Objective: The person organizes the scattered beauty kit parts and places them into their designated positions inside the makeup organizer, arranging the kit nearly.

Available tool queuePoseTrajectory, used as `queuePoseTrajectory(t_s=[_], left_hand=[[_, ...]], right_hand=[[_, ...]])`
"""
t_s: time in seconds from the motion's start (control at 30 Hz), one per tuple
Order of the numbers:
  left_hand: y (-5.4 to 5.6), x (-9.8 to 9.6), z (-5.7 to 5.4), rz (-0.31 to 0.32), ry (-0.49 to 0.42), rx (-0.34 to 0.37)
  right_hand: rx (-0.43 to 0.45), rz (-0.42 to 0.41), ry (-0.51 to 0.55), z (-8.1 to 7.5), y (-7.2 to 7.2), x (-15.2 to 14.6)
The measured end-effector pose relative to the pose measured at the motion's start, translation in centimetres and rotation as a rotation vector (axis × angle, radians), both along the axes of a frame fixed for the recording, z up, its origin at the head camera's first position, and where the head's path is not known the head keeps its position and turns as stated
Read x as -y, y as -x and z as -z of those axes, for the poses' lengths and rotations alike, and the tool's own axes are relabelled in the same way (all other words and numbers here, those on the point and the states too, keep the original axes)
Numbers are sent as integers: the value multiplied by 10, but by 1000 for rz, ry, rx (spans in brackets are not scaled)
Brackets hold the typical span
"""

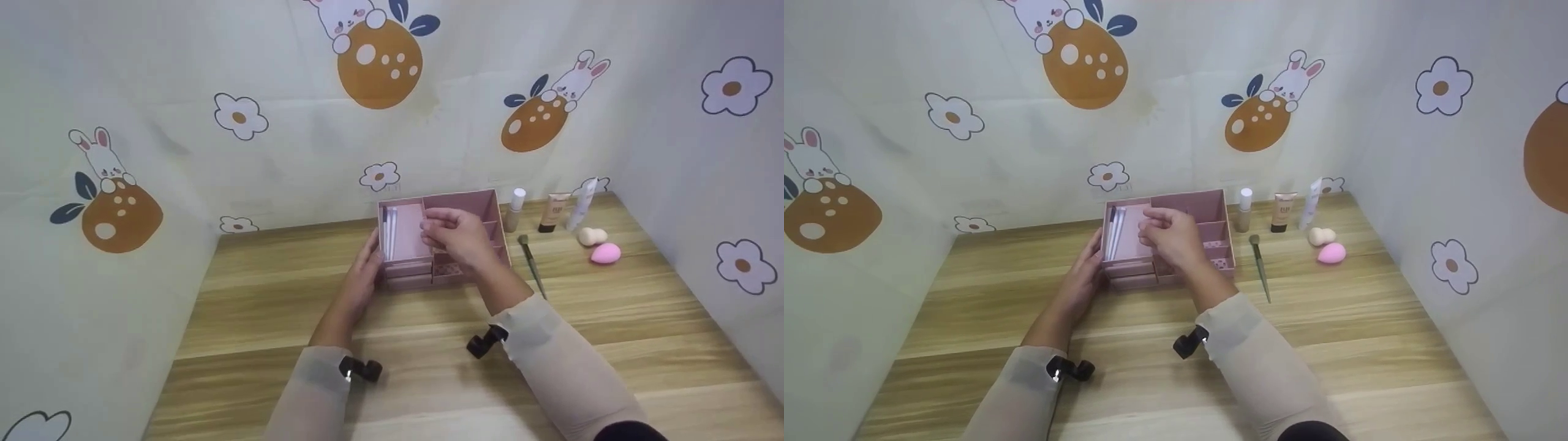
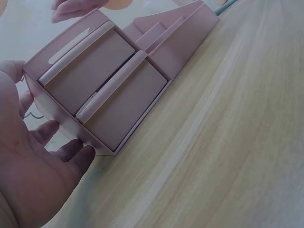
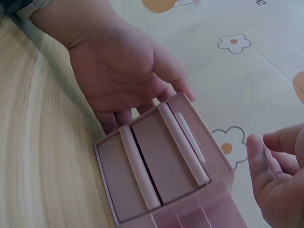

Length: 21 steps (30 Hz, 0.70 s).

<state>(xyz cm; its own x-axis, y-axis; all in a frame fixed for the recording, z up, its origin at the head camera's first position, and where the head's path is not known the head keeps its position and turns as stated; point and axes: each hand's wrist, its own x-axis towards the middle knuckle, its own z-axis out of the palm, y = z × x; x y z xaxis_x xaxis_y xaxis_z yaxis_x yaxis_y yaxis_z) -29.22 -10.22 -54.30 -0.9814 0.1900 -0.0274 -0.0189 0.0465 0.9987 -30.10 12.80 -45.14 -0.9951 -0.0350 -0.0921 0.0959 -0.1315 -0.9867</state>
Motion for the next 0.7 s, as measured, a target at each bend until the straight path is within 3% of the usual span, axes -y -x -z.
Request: queuePoseTrajectory(t_s=[0.7], left_hand=[[0, -1, 0, -10, 25, -3]], right_hand=[[-22, 64, 16, 13, -27, -104]])
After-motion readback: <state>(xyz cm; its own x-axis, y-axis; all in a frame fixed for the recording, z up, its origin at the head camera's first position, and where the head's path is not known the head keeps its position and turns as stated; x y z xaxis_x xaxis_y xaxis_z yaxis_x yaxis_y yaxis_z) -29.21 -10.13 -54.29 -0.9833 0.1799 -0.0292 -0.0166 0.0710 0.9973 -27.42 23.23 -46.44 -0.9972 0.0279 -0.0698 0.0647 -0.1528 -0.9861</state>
